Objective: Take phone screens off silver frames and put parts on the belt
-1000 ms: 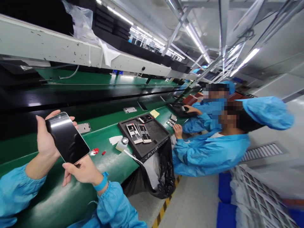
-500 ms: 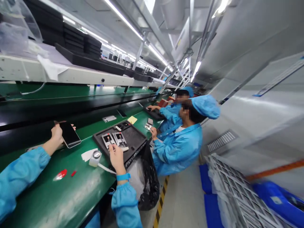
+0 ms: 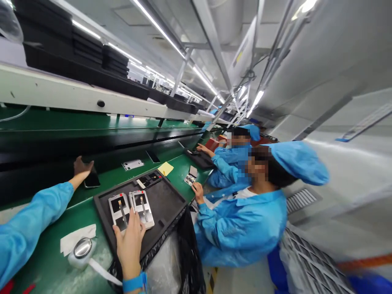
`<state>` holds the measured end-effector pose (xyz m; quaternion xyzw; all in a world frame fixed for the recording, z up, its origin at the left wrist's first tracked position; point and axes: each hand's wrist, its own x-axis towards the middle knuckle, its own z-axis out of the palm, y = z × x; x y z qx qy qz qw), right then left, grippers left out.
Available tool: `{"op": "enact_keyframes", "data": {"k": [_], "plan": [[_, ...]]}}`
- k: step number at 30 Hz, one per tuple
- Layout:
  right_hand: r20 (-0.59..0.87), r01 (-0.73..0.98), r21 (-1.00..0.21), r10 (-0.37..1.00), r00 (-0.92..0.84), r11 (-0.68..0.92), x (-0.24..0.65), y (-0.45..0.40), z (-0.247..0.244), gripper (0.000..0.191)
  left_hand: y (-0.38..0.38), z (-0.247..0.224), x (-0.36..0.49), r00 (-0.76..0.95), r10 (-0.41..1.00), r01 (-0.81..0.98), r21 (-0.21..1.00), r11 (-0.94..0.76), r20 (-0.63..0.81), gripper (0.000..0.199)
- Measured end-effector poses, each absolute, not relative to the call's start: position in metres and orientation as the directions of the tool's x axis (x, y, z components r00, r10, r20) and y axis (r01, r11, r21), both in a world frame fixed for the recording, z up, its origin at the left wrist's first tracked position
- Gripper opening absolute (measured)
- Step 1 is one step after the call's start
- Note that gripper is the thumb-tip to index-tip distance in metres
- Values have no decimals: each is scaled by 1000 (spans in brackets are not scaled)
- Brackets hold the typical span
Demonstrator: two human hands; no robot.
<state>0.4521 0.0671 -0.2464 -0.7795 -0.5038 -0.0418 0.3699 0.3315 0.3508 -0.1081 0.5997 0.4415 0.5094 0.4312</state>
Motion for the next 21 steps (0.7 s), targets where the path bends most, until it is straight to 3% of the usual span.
{"op": "enact_keyframes", "data": {"k": [5,11,16,21], "plan": [[436,791,-577,743,508,-203,458,59,-249,62,372,-165,396,262,917,281,885,-372,302,48],[375,775,-579,761,530,-254,456,49,-235,57,407,-190,476,550,830,531,730,-430,90,63],[356,780,-561,771,528,-276,454,49,-229,58,432,-195,490,663,744,500,693,-519,79,58],[388,789,-545,749,536,-283,455,46,-235,60,425,-194,499,656,732,342,792,-506,184,47]]}}
